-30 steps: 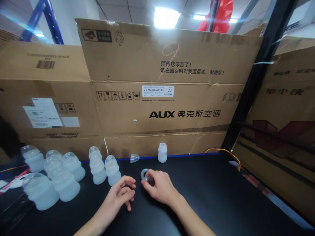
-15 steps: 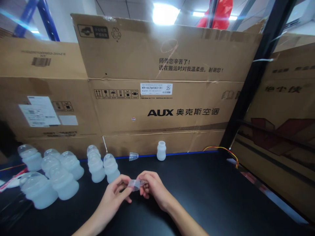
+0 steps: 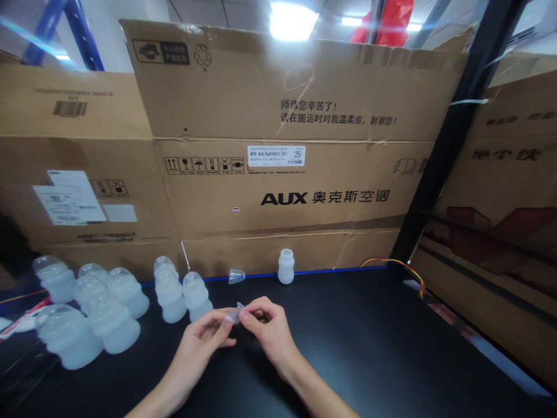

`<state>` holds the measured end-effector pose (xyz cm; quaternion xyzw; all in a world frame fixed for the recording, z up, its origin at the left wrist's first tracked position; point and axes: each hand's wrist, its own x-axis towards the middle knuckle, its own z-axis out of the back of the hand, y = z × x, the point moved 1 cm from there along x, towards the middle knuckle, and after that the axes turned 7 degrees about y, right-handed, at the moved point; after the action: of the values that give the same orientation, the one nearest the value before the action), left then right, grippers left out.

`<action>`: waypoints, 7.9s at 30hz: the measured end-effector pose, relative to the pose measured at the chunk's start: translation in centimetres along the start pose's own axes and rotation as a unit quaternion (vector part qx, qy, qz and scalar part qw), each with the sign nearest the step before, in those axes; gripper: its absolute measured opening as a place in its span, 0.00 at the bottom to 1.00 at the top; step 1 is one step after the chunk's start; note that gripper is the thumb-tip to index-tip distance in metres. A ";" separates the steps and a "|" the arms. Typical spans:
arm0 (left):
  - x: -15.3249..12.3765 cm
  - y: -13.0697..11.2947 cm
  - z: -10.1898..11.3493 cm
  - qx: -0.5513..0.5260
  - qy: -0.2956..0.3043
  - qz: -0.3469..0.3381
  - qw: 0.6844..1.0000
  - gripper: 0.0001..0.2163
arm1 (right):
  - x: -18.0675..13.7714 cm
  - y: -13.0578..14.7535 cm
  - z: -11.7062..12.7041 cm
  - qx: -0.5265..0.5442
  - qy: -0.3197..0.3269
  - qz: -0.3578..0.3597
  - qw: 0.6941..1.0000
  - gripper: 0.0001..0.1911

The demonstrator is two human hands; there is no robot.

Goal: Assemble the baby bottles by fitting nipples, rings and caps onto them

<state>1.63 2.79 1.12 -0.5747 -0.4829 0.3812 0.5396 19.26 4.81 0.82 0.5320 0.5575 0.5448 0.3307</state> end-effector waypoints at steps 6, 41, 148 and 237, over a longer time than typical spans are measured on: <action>-0.3 -0.3 0.2 -0.023 0.015 -0.008 1.000 0.19 | 0.1 -0.6 0.0 0.006 -0.029 -0.010 1.000 0.23; -0.9 -0.6 0.3 -0.013 0.043 -0.073 0.996 0.20 | -2.3 3.2 -0.4 0.004 0.269 -0.062 0.961 0.18; -1.2 -1.5 -0.3 0.035 -0.001 -0.022 0.999 0.28 | -4.1 2.4 1.3 0.161 0.128 -0.339 0.918 0.23; -2.6 -0.9 -2.8 -0.084 -0.046 -0.054 0.994 0.25 | -5.7 2.0 0.5 -0.544 0.053 0.157 0.822 0.35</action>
<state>3.58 -0.52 2.16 -0.5729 -0.5680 0.3353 0.4865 21.43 -0.76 1.44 0.3161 0.0960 0.8314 0.4468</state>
